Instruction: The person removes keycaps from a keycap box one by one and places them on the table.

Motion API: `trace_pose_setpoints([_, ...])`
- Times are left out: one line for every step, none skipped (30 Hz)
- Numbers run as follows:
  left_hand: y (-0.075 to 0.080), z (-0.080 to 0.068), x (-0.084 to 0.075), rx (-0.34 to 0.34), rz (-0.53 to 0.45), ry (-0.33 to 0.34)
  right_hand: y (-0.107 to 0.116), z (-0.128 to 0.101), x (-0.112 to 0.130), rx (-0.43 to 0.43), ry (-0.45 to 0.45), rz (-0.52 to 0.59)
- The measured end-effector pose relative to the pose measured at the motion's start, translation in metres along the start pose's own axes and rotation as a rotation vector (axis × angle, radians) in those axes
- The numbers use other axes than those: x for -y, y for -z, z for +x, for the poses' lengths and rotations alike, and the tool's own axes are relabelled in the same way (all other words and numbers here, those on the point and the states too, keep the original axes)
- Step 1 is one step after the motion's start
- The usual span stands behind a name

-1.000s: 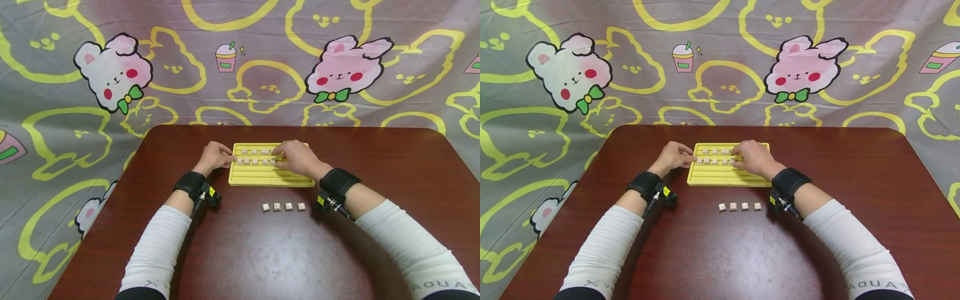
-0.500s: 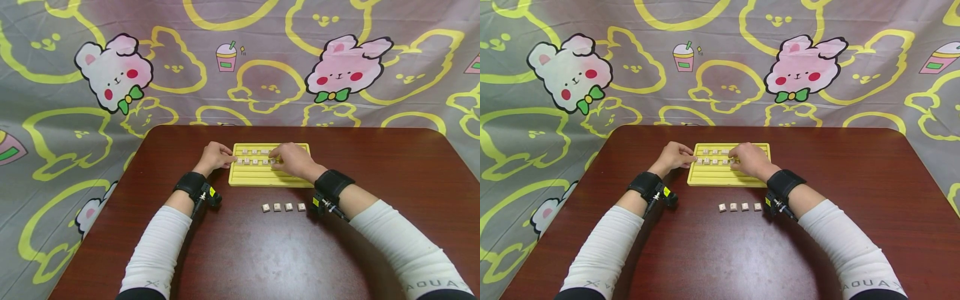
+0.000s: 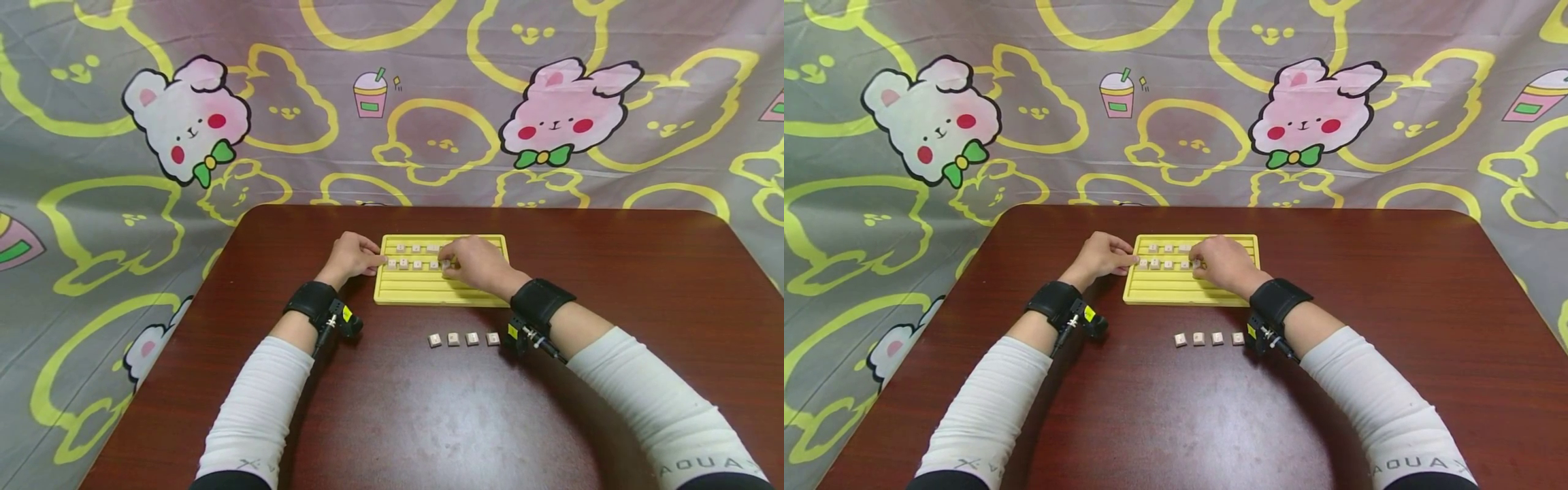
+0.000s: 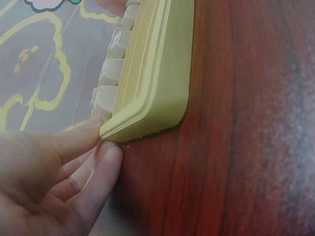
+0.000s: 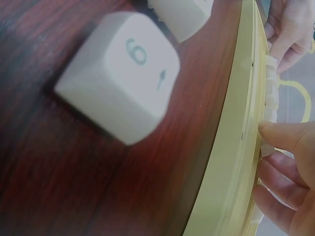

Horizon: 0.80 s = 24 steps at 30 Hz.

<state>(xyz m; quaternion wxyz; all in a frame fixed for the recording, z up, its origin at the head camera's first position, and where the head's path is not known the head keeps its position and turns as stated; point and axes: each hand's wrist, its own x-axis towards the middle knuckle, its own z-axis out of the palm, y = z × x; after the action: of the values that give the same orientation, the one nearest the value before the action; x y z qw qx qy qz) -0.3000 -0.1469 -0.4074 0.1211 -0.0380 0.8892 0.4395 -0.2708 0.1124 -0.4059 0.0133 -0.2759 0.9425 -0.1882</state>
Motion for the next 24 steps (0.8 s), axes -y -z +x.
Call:
trace_pose_setpoints([0.0000, 0.0001, 0.0001, 0.000, 0.000, 0.000, -0.0001, 0.0001, 0.0001, 0.000, 0.000, 0.000])
trace_pose_setpoints([-0.0001, 0.0001, 0.0002, 0.000, 0.002, -0.002, -0.0002, 0.0002, 0.0002, -0.001, -0.001, 0.002])
trace_pose_setpoints([0.0000, 0.0000, 0.0004, 0.000, 0.002, -0.004, -0.0004, 0.0004, 0.0002, -0.003, -0.002, 0.002])
trace_pose_setpoints([0.0001, -0.0001, 0.0006, 0.000, 0.003, -0.006, -0.0005, 0.0005, 0.0001, -0.005, -0.002, 0.002])
trace_pose_setpoints([0.0001, -0.0002, 0.0008, 0.001, 0.004, -0.008, -0.0006, 0.0006, 0.0000, -0.006, -0.002, 0.003])
trace_pose_setpoints([0.0002, -0.0003, 0.0010, 0.001, 0.005, -0.010, -0.0007, 0.0008, -0.0001, -0.006, -0.004, 0.003])
trace_pose_setpoints([0.0003, -0.0004, 0.0011, 0.001, 0.004, -0.012, -0.0008, 0.0010, -0.0002, -0.006, -0.005, 0.003])
trace_pose_setpoints([0.0004, -0.0005, 0.0012, 0.002, 0.004, -0.014, -0.0009, 0.0012, -0.0003, -0.007, -0.007, 0.003])
trace_pose_setpoints([0.0005, -0.0007, 0.0012, 0.003, 0.003, -0.014, -0.0010, 0.0015, -0.0002, -0.007, -0.009, 0.003])
trace_pose_setpoints([0.0006, -0.0009, 0.0010, 0.004, 0.002, -0.015, -0.0010, 0.0017, -0.0001, -0.007, -0.011, 0.002])
trace_pose_setpoints([0.0007, -0.0011, 0.0009, 0.005, 0.001, -0.016, -0.0010, 0.0018, 0.0000, -0.008, -0.013, 0.001])
trace_pose_setpoints([0.0008, -0.0013, 0.0007, 0.005, 0.002, -0.019, -0.0010, 0.0020, 0.0001, -0.010, -0.014, 0.000])
trace_pose_setpoints([0.0009, -0.0015, 0.0006, 0.006, 0.001, -0.019, -0.0010, 0.0022, 0.0003, -0.010, -0.015, -0.001])
trace_pose_setpoints([0.0011, -0.0018, 0.0005, 0.008, 0.001, -0.020, -0.0009, 0.0023, 0.0004, -0.011, -0.017, -0.001])
trace_pose_setpoints([0.0011, -0.0022, 0.0002, 0.008, 0.001, -0.020, -0.0009, 0.0024, 0.0005, -0.012, -0.017, -0.002])
trace_pose_setpoints([0.0012, -0.0024, 0.0000, 0.008, 0.000, -0.021, -0.0010, 0.0025, 0.0005, -0.014, -0.018, -0.002])
trace_pose_setpoints([0.0013, -0.0028, -0.0002, 0.009, 0.000, -0.020, -0.0011, 0.0026, 0.0005, -0.015, -0.019, 0.001])
trace_pose_setpoints([0.0013, -0.0031, -0.0005, 0.010, -0.001, -0.019, -0.0012, 0.0026, 0.0004, -0.015, -0.019, 0.005])
trace_pose_setpoints([0.0013, -0.0030, -0.0004, 0.011, -0.003, -0.017, -0.0014, 0.0027, 0.0002, -0.015, -0.019, 0.009])
trace_pose_setpoints([0.0013, -0.0029, -0.0004, 0.011, -0.006, -0.015, -0.0016, 0.0027, 0.0000, -0.015, -0.018, 0.013])
trace_pose_setpoints([0.0012, -0.0027, -0.0002, 0.011, -0.008, -0.014, -0.0018, 0.0027, -0.0003, -0.015, -0.017, 0.017])
trace_pose_setpoints([0.0012, -0.0027, -0.0004, 0.010, -0.012, -0.012, -0.0018, 0.0028, -0.0004, -0.014, -0.016, 0.021])
trace_pose_setpoints([0.0013, -0.0028, -0.0004, 0.010, -0.015, -0.011, -0.0018, 0.0028, -0.0005, -0.013, -0.014, 0.025])
trace_pose_setpoints([0.0013, -0.0027, -0.0004, 0.009, -0.017, -0.010, -0.0016, 0.0028, -0.0007, -0.012, -0.012, 0.028])
